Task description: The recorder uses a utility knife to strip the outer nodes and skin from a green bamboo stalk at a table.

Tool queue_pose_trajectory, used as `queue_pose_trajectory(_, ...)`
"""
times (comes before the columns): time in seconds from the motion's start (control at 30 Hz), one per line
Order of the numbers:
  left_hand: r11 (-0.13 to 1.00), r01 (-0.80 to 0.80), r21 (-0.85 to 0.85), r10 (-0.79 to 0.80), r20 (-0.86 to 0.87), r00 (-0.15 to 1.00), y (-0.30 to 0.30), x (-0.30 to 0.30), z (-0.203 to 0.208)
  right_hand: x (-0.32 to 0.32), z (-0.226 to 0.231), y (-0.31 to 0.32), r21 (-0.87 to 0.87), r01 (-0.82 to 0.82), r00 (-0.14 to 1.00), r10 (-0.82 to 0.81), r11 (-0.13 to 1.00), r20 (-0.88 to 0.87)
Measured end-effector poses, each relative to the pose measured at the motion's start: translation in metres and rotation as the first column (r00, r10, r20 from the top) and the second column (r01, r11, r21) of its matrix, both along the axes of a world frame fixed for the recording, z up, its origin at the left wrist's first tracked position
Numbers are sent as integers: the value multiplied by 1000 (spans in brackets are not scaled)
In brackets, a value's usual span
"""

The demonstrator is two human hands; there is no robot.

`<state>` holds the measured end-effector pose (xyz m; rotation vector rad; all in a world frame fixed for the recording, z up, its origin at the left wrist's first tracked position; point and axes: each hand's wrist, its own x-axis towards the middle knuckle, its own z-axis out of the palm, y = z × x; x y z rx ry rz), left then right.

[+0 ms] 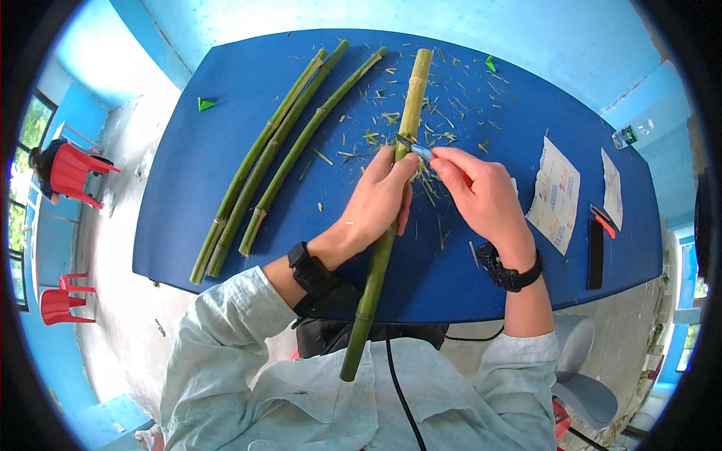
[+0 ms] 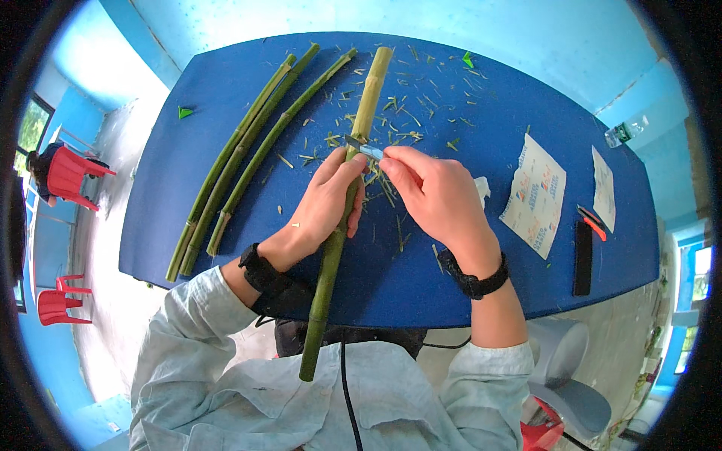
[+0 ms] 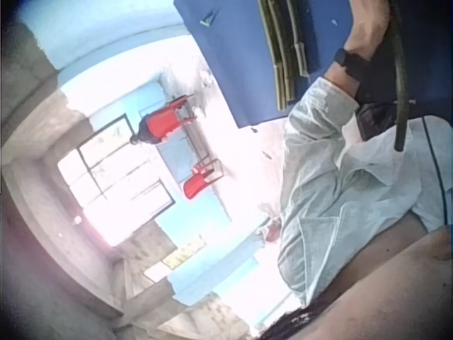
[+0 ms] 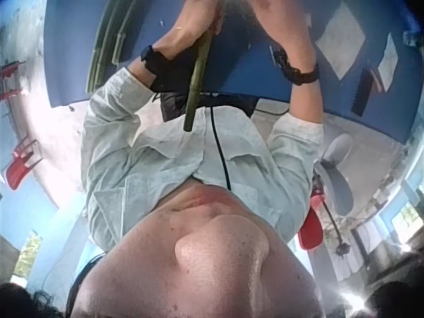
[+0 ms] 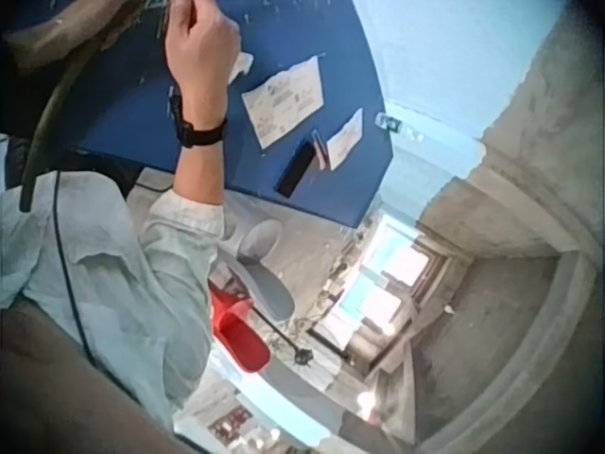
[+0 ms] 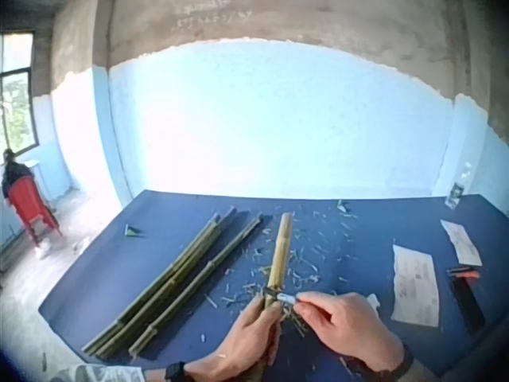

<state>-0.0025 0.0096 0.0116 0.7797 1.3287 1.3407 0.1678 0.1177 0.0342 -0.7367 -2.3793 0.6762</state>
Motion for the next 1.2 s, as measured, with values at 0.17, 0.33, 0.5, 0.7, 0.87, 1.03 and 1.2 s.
queue_pose_trajectory(0.17, 999, 38, -7, -39, -39, 999, 0, 2, 4, 10, 5, 5, -66, -13, 999, 15, 998, 30)
queue_pose_trajectory(0.33, 996, 88, -27, -89, -60, 994, -2, 1, 5, 12, 8, 6, -113, -32, 998, 38, 993, 49)
queue_pose_trajectory(0.5, 995, 96, -36, -98, -79, 992, 0, 3, 3, 14, 13, 5, -125, -6, 998, 13, 992, 56)
queue_pose_trajectory(0.7, 995, 90, -36, -92, -73, 993, 0, 2, 2, 13, 7, 6, -61, -30, 999, 33, 998, 38)
queue_pose_trajectory(0.87, 996, 88, -31, -89, -62, 994, 0, 3, 2, 14, 5, 6, -67, -24, 999, 27, 997, 45)
queue_pose_trajectory(1.03, 996, 91, -21, -93, -83, 992, 0, 1, 1, 12, 2, 7, -54, -39, 999, 40, 998, 24)
queue_pose_trajectory(1.2, 995, 92, -32, -95, -94, 991, -1, 1, 1, 12, 1, 6, -56, -43, 999, 44, 998, 14)
